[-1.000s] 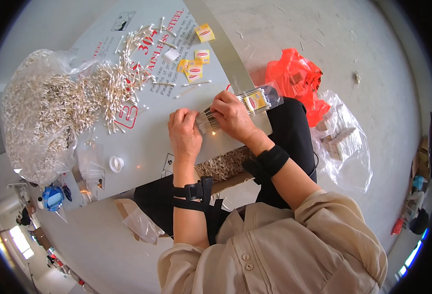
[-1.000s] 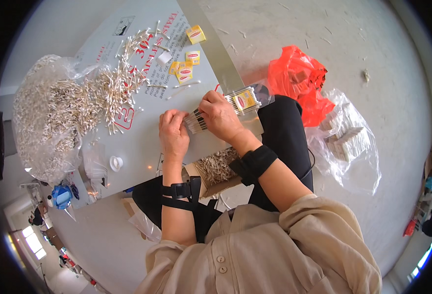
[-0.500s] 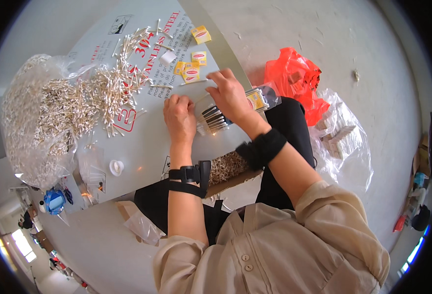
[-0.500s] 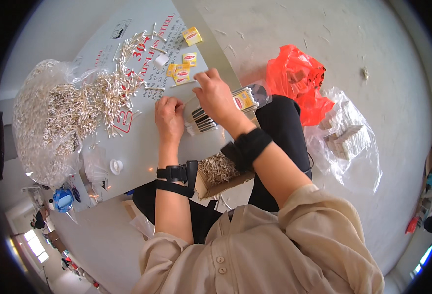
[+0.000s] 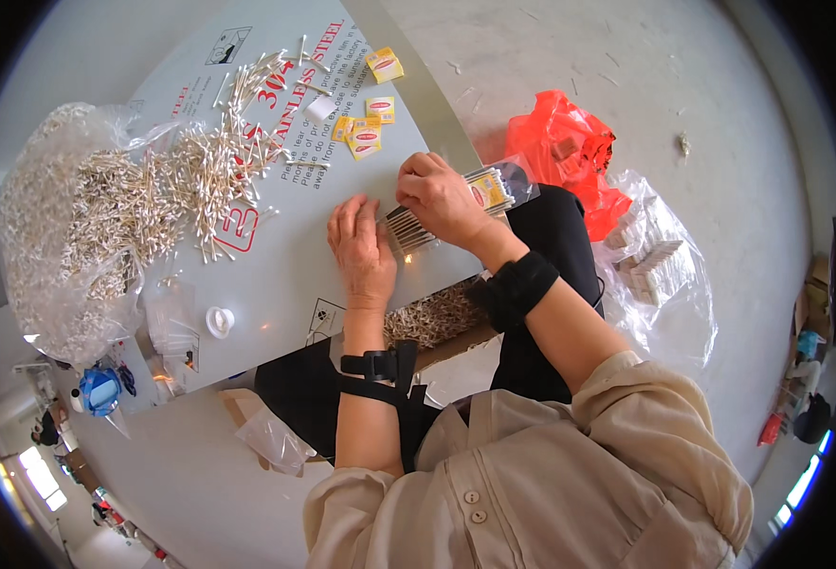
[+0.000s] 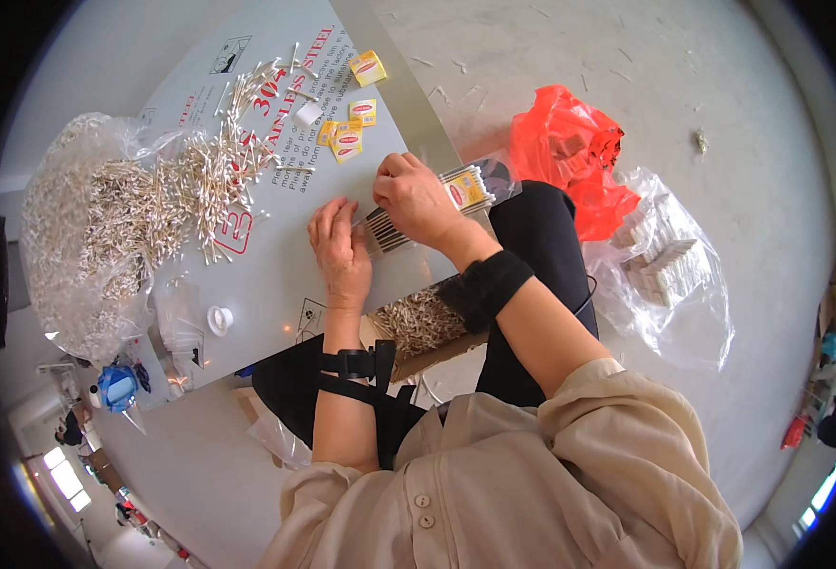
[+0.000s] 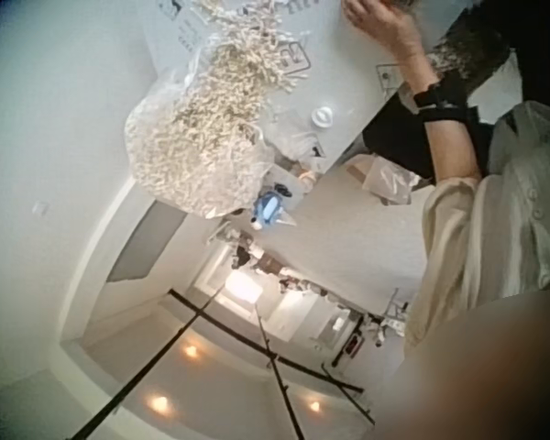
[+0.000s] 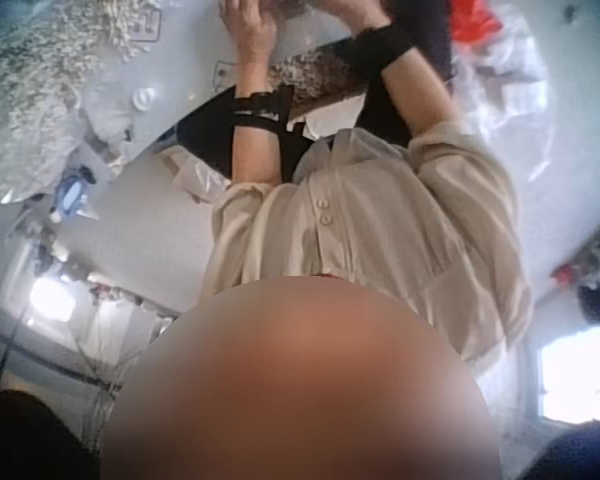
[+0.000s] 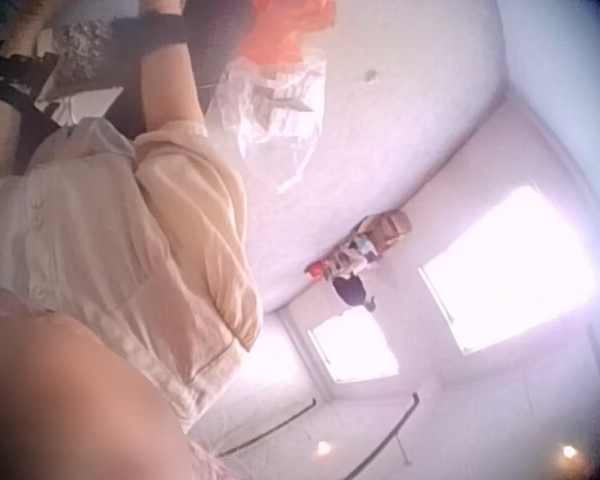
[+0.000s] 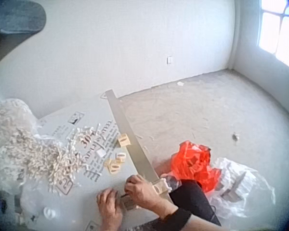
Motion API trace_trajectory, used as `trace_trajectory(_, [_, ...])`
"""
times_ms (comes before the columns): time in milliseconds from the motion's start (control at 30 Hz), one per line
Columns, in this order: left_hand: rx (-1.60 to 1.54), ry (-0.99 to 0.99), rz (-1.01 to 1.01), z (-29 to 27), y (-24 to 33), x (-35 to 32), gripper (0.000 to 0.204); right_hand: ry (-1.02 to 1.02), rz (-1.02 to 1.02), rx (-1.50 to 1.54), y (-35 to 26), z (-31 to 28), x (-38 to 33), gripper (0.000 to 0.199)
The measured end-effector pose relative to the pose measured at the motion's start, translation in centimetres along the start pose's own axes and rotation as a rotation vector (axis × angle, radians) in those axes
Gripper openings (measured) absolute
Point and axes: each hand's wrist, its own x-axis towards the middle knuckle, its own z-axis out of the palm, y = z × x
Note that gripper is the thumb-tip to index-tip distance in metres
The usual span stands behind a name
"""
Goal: Assembling, labeling, and packaging batches of swabs into plastic sleeves.
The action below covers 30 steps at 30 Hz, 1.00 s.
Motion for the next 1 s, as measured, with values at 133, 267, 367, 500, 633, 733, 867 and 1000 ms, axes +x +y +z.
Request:
trace_trajectory(133, [-0.451, 0.247, -0.218, 0.9, 0.9, -0.8, 0.043, 0.175, 0.272, 0.428, -1.5, 0.2, -1.8, 0.015])
trace_trajectory(267, [-0.716, 0.323, -0.332, 2.0, 2.3, -0.8, 0.049, 0.270, 0.318, 0.564, -2.5, 1.8, -3.1, 0.031])
trace_trajectory(367, [-0.773, 0.330, -0.361, 2.8, 3.4, -0.7, 0.050, 0.318, 0.347, 0.623, -2.8, 2.4, -3.2, 0.034])
trace_trajectory(500, [-0.827, 0.370, -0.408, 3.3, 4.0, -0.4, 0.049, 0.353, 0.363, 0.666, -3.2, 2.8, -3.2, 0.034])
trace_trajectory(633, [-0.920, 0.364, -0.431, 3.3, 3.5, -0.5, 0.049, 0.346, 0.365, 0.690, -3.1, 2.7, -3.2, 0.034])
trace_trajectory(733, [-0.813, 0.321, -0.323, 2.7, 2.9, -0.9, 0.050, 0.353, 0.443, 0.831, -2.1, 2.1, -3.1, 0.034])
trace_trajectory(867, [-0.186, -0.023, 0.022, -0.3, 2.6, -1.0, 0.070, 0.236, 0.417, 0.675, -1.2, -1.0, -3.1, 0.031])
trace_trajectory(1000, [0.016, -0.197, 0.009, -1.3, 2.6, -1.4, 0.081, 0.096, 0.367, 0.510, -0.9, -2.9, -4.0, 0.040])
